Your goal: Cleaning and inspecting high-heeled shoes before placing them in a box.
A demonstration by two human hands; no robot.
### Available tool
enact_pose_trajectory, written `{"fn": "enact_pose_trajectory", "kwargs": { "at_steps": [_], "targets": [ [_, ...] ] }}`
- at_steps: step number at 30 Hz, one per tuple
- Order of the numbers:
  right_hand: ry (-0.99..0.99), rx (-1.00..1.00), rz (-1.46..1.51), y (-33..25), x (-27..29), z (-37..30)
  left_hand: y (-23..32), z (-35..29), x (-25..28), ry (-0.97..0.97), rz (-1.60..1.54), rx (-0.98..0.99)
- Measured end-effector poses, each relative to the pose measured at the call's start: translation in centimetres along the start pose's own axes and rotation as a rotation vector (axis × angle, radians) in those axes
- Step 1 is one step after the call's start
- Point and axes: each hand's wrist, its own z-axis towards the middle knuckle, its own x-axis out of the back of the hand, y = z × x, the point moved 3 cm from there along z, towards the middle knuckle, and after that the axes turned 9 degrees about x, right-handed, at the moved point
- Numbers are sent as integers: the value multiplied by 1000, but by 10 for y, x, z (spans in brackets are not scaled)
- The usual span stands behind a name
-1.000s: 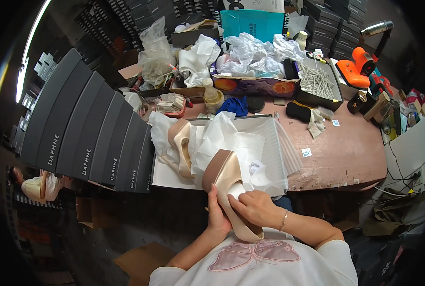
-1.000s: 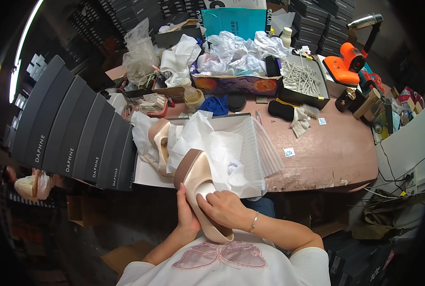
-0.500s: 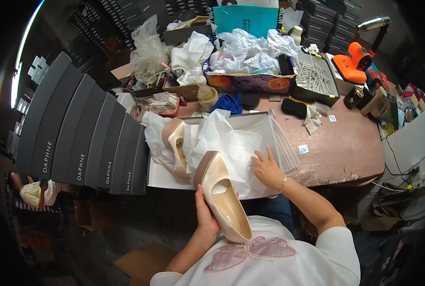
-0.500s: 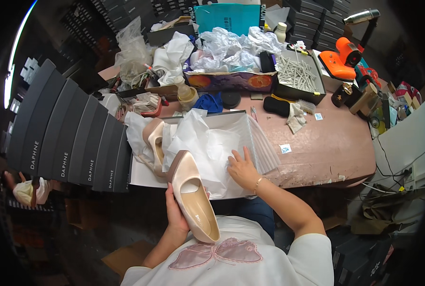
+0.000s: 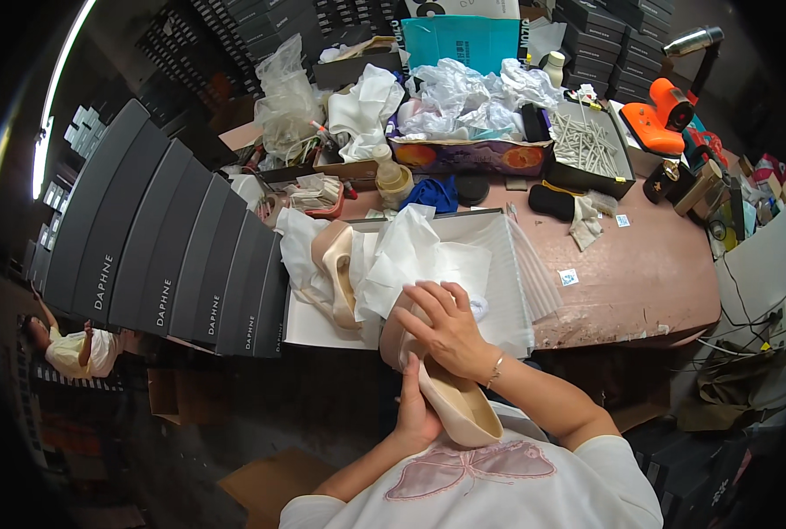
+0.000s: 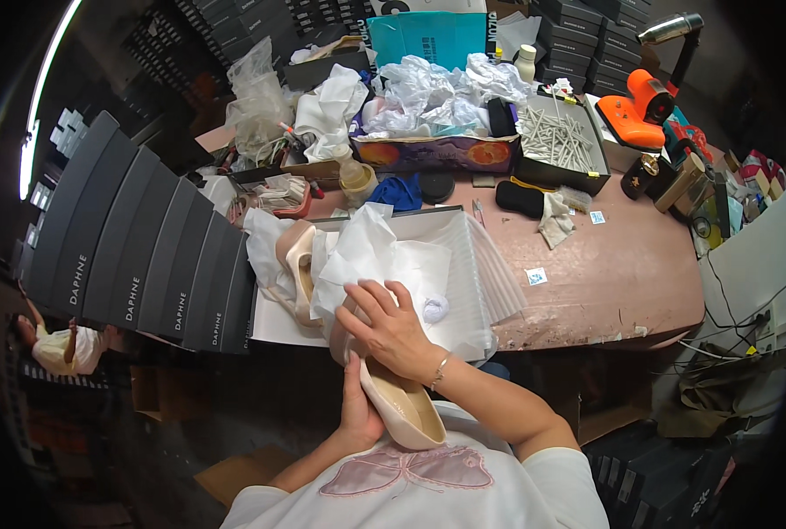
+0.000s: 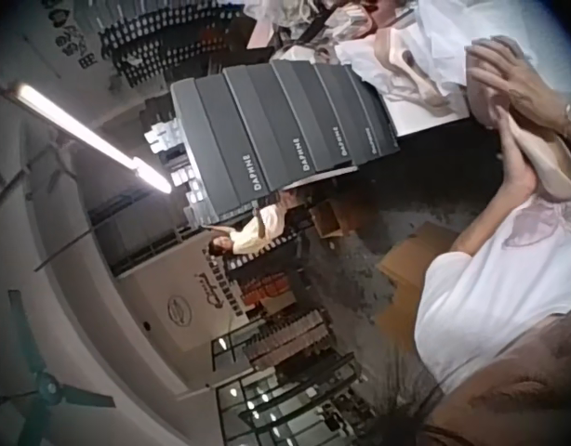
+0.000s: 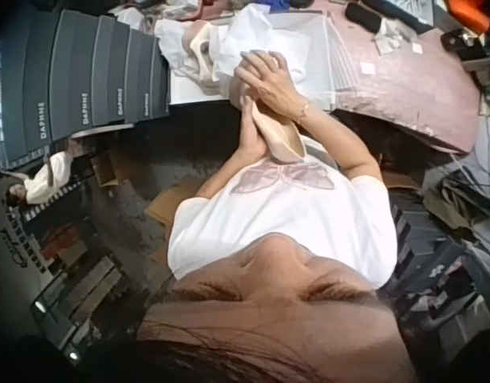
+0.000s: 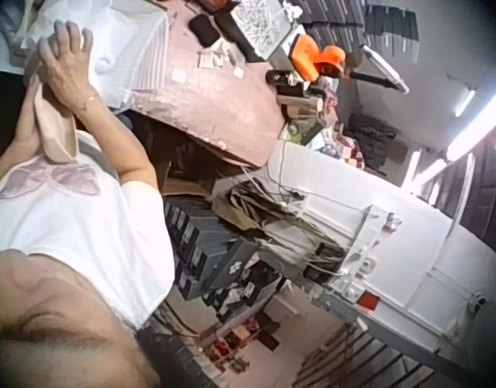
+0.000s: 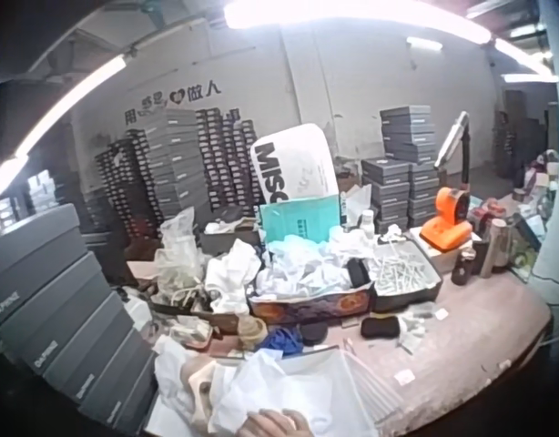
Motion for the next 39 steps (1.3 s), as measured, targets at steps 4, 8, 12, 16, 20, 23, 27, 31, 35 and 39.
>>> {"fn": "enact_pose_trajectory", "kwargs": {
  "at_steps": [4, 8, 12, 16, 20, 23, 27, 31, 35, 39],
  "targets": [
    [-323, -54, 333, -8, 5, -7, 3, 1, 14, 25, -19, -6],
    [-373, -272, 292, 82, -9, -48, 16, 11, 42, 12, -67, 1],
    [-666, -97, -61, 97, -92, -106, 18, 16, 28, -18, -136, 92],
    [-345, -263, 329, 79, -28, -53, 23, 20, 29, -97, -161, 54],
    [-132, -97, 875, 25, 48, -24, 27, 19, 29, -88, -138, 76],
    [-248, 212, 638, 0, 37, -23, 25, 15, 25, -118, -111, 84],
    [-276, 287, 365, -4, 25, -22, 19, 8, 22, -84, -79, 54],
    [-244, 115, 513, -10, 23, -28, 21, 10, 29, -130, -56, 80],
    [-194, 175, 410, -9, 16, -34, 11, 12, 27, -91, -45, 83],
    [-246, 166, 202, 5, 20, -29, 15, 11, 23, -118, -92, 101]
  ]
}}
